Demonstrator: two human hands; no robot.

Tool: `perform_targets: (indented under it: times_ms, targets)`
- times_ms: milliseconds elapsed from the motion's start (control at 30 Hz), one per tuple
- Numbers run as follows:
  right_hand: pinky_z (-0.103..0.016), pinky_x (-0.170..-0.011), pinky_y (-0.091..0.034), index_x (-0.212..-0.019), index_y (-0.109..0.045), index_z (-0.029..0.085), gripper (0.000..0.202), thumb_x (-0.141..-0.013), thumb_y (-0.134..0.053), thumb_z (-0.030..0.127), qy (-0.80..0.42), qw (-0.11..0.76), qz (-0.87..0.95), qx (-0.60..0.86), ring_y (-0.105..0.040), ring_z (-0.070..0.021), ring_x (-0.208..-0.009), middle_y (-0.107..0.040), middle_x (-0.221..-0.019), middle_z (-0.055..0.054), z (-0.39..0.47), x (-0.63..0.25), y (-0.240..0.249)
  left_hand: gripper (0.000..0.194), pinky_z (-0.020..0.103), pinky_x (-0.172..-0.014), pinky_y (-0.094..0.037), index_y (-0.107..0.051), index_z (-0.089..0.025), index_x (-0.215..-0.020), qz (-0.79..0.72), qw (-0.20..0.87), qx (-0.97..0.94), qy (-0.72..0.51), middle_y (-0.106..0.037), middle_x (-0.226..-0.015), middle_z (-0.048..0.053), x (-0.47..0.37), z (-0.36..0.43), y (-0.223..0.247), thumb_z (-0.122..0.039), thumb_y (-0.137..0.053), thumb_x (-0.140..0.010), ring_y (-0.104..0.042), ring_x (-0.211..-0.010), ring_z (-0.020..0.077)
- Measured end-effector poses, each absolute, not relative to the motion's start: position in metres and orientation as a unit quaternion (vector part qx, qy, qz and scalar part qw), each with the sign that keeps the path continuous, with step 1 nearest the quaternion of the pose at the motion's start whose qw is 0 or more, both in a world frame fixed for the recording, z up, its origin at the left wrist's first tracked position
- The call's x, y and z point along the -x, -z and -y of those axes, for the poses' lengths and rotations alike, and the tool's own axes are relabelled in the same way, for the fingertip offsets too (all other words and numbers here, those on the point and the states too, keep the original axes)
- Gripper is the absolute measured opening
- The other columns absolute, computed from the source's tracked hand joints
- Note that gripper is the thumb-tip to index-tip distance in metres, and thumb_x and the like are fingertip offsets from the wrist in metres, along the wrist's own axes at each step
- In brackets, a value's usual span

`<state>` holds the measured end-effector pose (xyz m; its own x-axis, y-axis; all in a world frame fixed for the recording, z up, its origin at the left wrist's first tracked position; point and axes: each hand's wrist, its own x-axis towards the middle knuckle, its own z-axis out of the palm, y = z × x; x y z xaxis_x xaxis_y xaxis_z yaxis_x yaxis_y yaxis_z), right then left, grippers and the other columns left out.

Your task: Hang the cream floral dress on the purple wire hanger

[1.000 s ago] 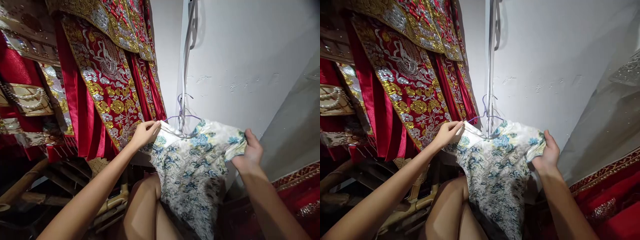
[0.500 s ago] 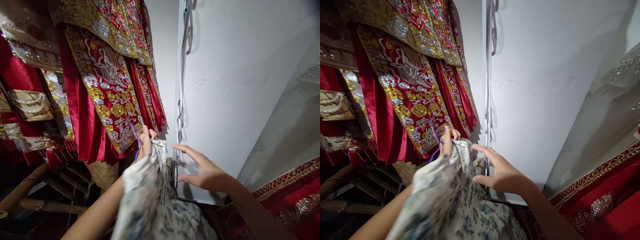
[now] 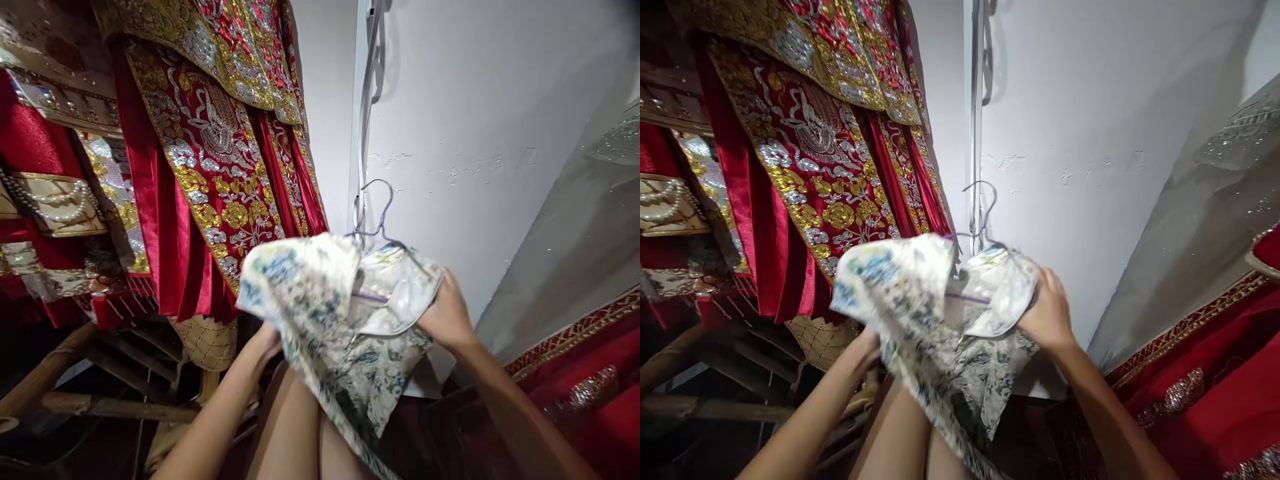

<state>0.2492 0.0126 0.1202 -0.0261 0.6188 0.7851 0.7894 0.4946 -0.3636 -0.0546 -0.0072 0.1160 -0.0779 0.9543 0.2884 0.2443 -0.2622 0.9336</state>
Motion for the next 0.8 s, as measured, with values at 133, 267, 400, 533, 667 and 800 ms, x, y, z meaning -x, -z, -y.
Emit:
perform_targets:
  times_ms: [133,267,400,533,667,800]
  targets:
    - [-0.052,-0.091,-0.046,-0.129,-0.057,0.017,0.062,-0.073,-0.068,0.041,0.130,0.473,0.650,0.581,-0.057,-0.0404,-0.108,-0.061,-0.113,-0.017,-0.023,-0.261,-0.148,0.067,0.045,-0.106,-0.047,-0.075,-0.019,-0.109,-0.352,0.604,-0.475,-0.535,-0.075,-0.111,0.015,0.052,0.014,-0.070,-0.076,-0.057,-0.078,-0.064,-0.120,0.0327]
    - [-0.053,-0.093,-0.046,-0.135,-0.055,0.018,0.069,-0.071,-0.070,0.041,0.132,0.435,0.693,0.560,-0.058,-0.0403,-0.109,-0.062,-0.119,-0.017,-0.027,-0.246,-0.169,0.063,0.043,-0.115,-0.038,-0.068,-0.019,-0.121,-0.379,0.583,-0.422,-0.582,-0.067,-0.131,0.014,0.027,0.022,-0.026,-0.047,-0.085,-0.067,-0.055,-0.133,0.0336]
    - [-0.055,-0.107,-0.038,-0.145,-0.047,0.024,0.076,-0.073,-0.071,0.034,0.083,0.451,0.734,0.501,-0.047,-0.0392,-0.131,-0.053,-0.144,-0.014,-0.001,-0.235,-0.145,0.069,0.043,-0.115,-0.040,-0.063,-0.019,-0.127,-0.450,0.552,-0.328,-0.621,-0.066,-0.133,0.012,0.010,0.032,0.014,-0.041,-0.084,-0.065,-0.054,-0.134,0.0334]
    - [-0.054,-0.111,-0.037,-0.133,-0.059,0.027,0.048,-0.087,-0.063,0.039,-0.129,0.554,0.665,0.483,-0.047,-0.0340,-0.137,-0.059,-0.142,-0.010,0.048,-0.210,-0.067,0.068,0.041,-0.115,-0.039,-0.060,-0.020,-0.131,-0.494,0.531,-0.251,-0.641,-0.061,-0.140,0.012,-0.001,0.047,0.045,-0.045,-0.077,-0.070,-0.048,-0.139,0.0333]
    - [-0.036,-0.064,-0.052,-0.096,-0.068,0.020,0.041,-0.089,-0.059,0.059,-0.459,0.555,0.518,0.461,-0.068,-0.0244,-0.072,-0.074,-0.083,-0.010,0.083,-0.162,0.005,0.065,0.038,-0.119,-0.033,-0.060,-0.023,-0.132,-0.507,0.504,-0.278,-0.641,-0.058,-0.145,0.010,-0.010,0.063,0.055,-0.054,-0.073,-0.076,-0.038,-0.147,0.0299]
    - [-0.024,-0.045,-0.028,-0.076,-0.056,0.020,0.051,-0.081,-0.065,0.070,-0.569,0.536,0.455,0.426,-0.045,-0.0107,-0.046,-0.060,-0.061,0.000,0.078,-0.139,0.004,0.074,0.036,-0.122,-0.029,-0.055,-0.024,-0.138,-0.485,0.496,-0.300,-0.654,-0.050,-0.152,0.010,-0.015,0.075,0.045,-0.066,-0.068,-0.078,-0.033,-0.149,0.0281]
